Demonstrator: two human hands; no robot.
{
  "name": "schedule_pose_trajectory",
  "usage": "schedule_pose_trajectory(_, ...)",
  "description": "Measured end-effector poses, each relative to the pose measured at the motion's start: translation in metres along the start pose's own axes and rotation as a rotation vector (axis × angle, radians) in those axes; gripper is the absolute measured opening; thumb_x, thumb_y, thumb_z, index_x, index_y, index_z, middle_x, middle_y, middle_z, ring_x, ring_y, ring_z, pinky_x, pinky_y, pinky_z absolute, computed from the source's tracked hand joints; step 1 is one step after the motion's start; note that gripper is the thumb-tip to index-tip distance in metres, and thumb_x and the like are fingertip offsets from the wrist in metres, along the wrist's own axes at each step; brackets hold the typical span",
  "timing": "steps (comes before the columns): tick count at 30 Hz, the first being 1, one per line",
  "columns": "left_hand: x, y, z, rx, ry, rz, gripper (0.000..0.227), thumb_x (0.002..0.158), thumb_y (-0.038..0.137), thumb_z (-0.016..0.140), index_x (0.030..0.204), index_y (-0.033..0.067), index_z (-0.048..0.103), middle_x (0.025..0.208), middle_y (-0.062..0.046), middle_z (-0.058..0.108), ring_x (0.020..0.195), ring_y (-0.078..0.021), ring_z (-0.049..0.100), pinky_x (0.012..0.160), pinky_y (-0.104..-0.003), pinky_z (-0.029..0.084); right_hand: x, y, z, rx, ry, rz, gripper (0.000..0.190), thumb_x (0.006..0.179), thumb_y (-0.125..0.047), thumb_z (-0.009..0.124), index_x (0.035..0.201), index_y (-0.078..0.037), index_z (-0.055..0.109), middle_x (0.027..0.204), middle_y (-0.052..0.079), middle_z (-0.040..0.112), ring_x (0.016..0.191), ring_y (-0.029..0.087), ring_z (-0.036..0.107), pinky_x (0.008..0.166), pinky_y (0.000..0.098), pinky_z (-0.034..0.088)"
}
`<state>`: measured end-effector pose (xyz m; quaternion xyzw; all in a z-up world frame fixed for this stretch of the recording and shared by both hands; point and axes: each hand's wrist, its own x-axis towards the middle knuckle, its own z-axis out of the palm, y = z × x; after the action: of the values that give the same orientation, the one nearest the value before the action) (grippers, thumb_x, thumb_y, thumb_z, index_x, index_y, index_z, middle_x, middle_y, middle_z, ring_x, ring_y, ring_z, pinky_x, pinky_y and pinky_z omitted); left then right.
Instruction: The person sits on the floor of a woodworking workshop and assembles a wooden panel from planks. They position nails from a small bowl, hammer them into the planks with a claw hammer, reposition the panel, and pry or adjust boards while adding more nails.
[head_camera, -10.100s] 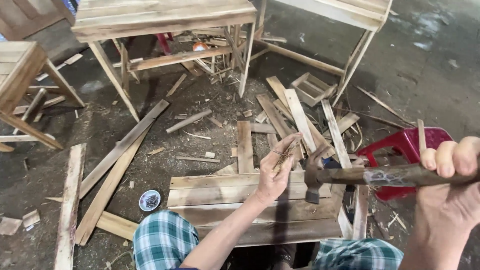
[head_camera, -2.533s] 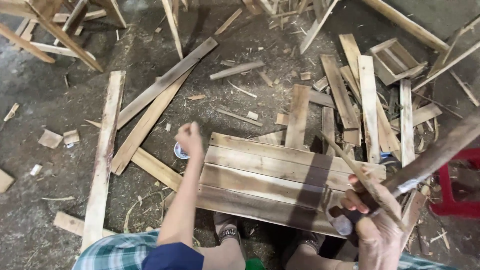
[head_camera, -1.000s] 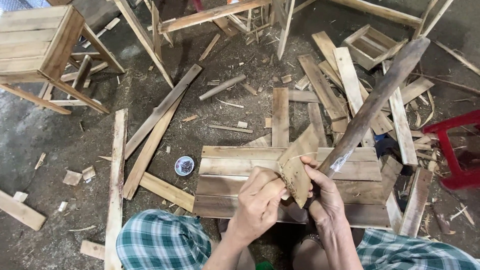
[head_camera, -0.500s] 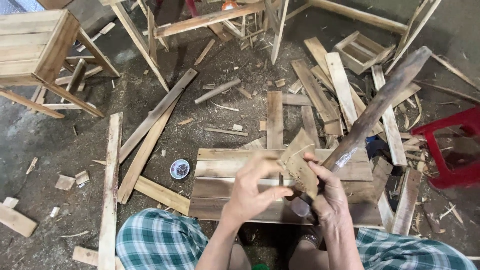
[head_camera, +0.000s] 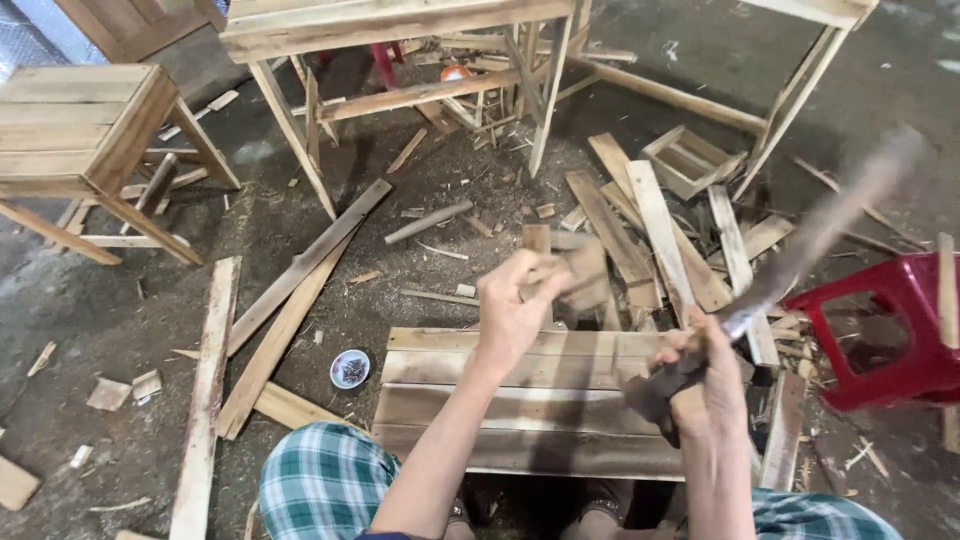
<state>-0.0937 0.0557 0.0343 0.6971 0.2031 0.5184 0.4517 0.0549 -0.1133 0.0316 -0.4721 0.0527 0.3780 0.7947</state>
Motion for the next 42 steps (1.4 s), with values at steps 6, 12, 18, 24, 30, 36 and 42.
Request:
schedule_pose_trajectory(6, 0.019, 0.000, 0.015, 0.049, 0.246, 0.022, 0.022, 0.083, 0.012, 0.079, 0.076, 0.0064, 0.059, 0.061, -0.011, 0.059, 0.059, -0.0118, 0.053, 0.048, -0.029, 0.045, 0.079, -0.031, -0.069, 0.243, -0.037, -0.102, 0.028, 0.096, -0.040, 0.069, 0.100, -0.012, 0.072, 0.086, 0.001, 0.070, 0.077, 0.013, 0.071, 0.078, 0.0272, 0.058)
schedule_pose_trajectory(12, 0.039, 0.004, 0.027, 0.103, 0.154, 0.161, 0.031, 0.086, 0.001, 0.071, 0.079, 0.0104, 0.043, 0.074, -0.001, 0.049, 0.061, -0.0113, 0.041, 0.055, -0.025, 0.041, 0.032, -0.073, -0.042, -0.082, -0.320, -0.314, 0.029, 0.104, -0.043, 0.061, 0.125, -0.024, 0.062, 0.123, 0.006, 0.068, 0.058, 0.005, 0.056, 0.046, 0.0150, 0.044)
schedule_pose_trajectory(18, 0.056, 0.004, 0.037, 0.172, 0.167, 0.171, 0.023, 0.090, 0.002, 0.069, 0.081, 0.0105, 0.049, 0.074, -0.001, 0.057, 0.056, -0.0103, 0.044, 0.049, -0.022, 0.042, 0.013, -0.075, -0.005, -0.129, -0.277, -0.459, 0.023, 0.102, -0.020, 0.062, 0.122, -0.008, 0.063, 0.114, 0.009, 0.064, 0.102, 0.020, 0.067, 0.096, 0.0314, 0.060)
schedule_pose_trajectory(24, 0.064, 0.012, 0.021, 0.120, 0.022, 0.100, 0.034, 0.092, 0.011, 0.061, 0.125, 0.0020, 0.063, 0.109, -0.013, 0.070, 0.083, -0.0201, 0.066, 0.074, -0.032, 0.059, 0.045, -0.045, -0.001, -0.216, -0.163, -0.465, 0.012, 0.100, -0.012, 0.060, 0.109, -0.006, 0.057, 0.096, 0.005, 0.063, 0.080, 0.015, 0.064, 0.079, 0.0287, 0.060)
schedule_pose_trajectory(30, 0.065, -0.008, 0.027, 0.079, 0.148, 0.088, 0.046, 0.088, -0.002, 0.064, 0.134, 0.0040, 0.062, 0.115, -0.013, 0.073, 0.061, -0.0090, 0.055, 0.049, -0.017, 0.045, 0.067, -0.055, 0.000, -0.298, -0.146, -0.523, 0.046, 0.084, 0.002, 0.060, 0.124, -0.015, 0.044, 0.116, 0.005, 0.053, 0.080, 0.016, 0.058, 0.066, 0.0301, 0.056)
schedule_pose_trajectory(36, 0.066, -0.003, 0.028, 0.048, 0.185, 0.158, 0.050, 0.084, -0.008, 0.065, 0.132, 0.0056, 0.063, 0.105, -0.012, 0.077, 0.059, -0.0093, 0.057, 0.047, -0.019, 0.048, 0.003, -0.069, 0.038, 0.258, -0.619, -0.486, 0.136, 0.069, 0.008, 0.076, 0.169, -0.039, -0.004, 0.148, 0.011, 0.041, 0.102, 0.025, 0.067, 0.068, 0.0244, 0.067)
schedule_pose_trajectory(42, 0.079, -0.024, 0.044, -0.276, 0.036, 0.018, 0.098, 0.089, -0.007, 0.066, 0.162, 0.0312, 0.014, 0.147, -0.008, 0.061, 0.094, -0.0147, 0.073, 0.059, -0.015, 0.059, 0.058, -0.050, 0.018, 0.300, -0.711, -0.087, 0.077, 0.094, -0.012, 0.064, 0.164, -0.021, 0.033, 0.143, 0.012, 0.048, 0.078, 0.003, 0.057, 0.060, 0.0116, 0.053)
